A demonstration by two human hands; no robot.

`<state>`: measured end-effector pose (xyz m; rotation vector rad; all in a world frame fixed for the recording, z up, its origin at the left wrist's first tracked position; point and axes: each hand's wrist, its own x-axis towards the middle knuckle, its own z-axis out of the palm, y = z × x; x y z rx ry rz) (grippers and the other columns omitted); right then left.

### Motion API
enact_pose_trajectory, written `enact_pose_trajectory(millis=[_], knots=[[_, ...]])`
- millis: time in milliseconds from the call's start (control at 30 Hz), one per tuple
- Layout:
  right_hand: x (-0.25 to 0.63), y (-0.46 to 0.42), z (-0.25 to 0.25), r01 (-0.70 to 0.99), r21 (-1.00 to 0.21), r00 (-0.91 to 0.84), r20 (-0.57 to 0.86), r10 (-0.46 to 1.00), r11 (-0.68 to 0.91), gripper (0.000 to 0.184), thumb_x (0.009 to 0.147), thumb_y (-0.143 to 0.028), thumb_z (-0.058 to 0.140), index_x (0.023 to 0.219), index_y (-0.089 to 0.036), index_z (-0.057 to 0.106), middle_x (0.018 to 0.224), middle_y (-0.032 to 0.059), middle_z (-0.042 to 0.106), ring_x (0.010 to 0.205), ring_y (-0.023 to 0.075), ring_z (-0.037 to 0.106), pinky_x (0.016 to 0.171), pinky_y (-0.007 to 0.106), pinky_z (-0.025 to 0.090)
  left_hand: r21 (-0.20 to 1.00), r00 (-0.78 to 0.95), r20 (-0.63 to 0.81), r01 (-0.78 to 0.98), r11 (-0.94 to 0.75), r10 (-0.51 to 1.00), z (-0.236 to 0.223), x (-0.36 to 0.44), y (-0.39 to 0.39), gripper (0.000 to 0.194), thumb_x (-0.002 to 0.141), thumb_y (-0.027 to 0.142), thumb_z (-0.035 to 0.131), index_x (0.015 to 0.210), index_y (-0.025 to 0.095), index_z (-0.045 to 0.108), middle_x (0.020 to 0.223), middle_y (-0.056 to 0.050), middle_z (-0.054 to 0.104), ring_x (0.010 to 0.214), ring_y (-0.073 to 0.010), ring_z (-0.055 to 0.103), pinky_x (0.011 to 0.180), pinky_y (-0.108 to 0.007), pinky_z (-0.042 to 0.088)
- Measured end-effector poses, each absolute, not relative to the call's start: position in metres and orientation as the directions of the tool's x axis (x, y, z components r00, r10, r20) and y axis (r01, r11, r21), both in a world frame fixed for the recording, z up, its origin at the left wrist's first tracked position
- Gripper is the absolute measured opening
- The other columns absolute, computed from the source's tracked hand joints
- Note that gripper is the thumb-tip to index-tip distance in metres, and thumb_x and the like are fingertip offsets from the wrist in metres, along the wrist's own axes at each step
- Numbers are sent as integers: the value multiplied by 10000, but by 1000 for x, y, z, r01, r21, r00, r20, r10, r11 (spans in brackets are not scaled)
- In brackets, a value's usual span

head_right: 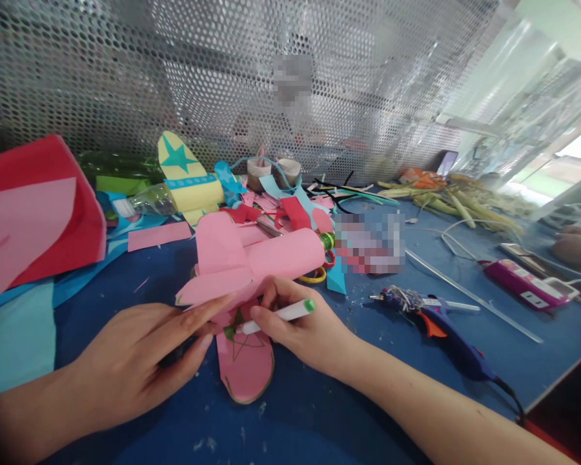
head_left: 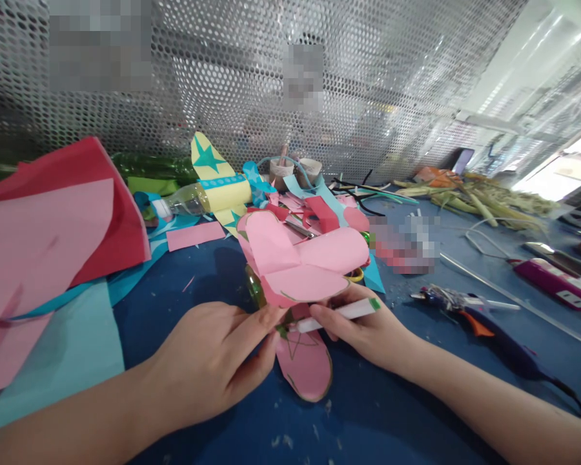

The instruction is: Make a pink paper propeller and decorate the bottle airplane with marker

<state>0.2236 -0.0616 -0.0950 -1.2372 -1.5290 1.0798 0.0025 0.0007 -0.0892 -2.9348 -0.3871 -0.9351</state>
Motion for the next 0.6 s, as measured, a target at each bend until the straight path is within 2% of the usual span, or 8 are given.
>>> enact_pose_trajectory(millis=[267, 467, 600], knots=[[224, -61, -97, 231, -961, -121, 125, 985, 151, 269, 909, -379, 584, 728, -207, 483, 605, -43, 501, 504, 94, 408, 455, 217, 312, 72, 767, 595, 245, -967, 239, -90, 2, 1, 412, 942, 200, 411, 1351, 155, 431, 625, 24, 657, 531, -143, 630, 517, -250, 505], [224, -61, -98, 274, -950, -101, 130, 986, 153, 306, 901, -440, 577, 724, -212, 476, 608, -41, 497, 494, 97, 404, 445, 222, 309, 69, 790, 566, 238, -969, 234, -87, 3, 0, 341, 963, 184, 396, 1287, 101, 459, 661, 10, 678, 536, -155, 632, 508, -278, 496], [225, -61, -97, 291, -942, -96, 146, 985, 168, 294, 908, -429, 573, 730, -212, 483, 609, -40, 494, 505, 100, 411, 451, 222, 315, 75, 783, 576, 234, -969, 234, -88, 3, 1, 336, 972, 190, 374, 1287, 107, 457, 662, 12, 676, 505, -148, 608, 486, -277, 468]])
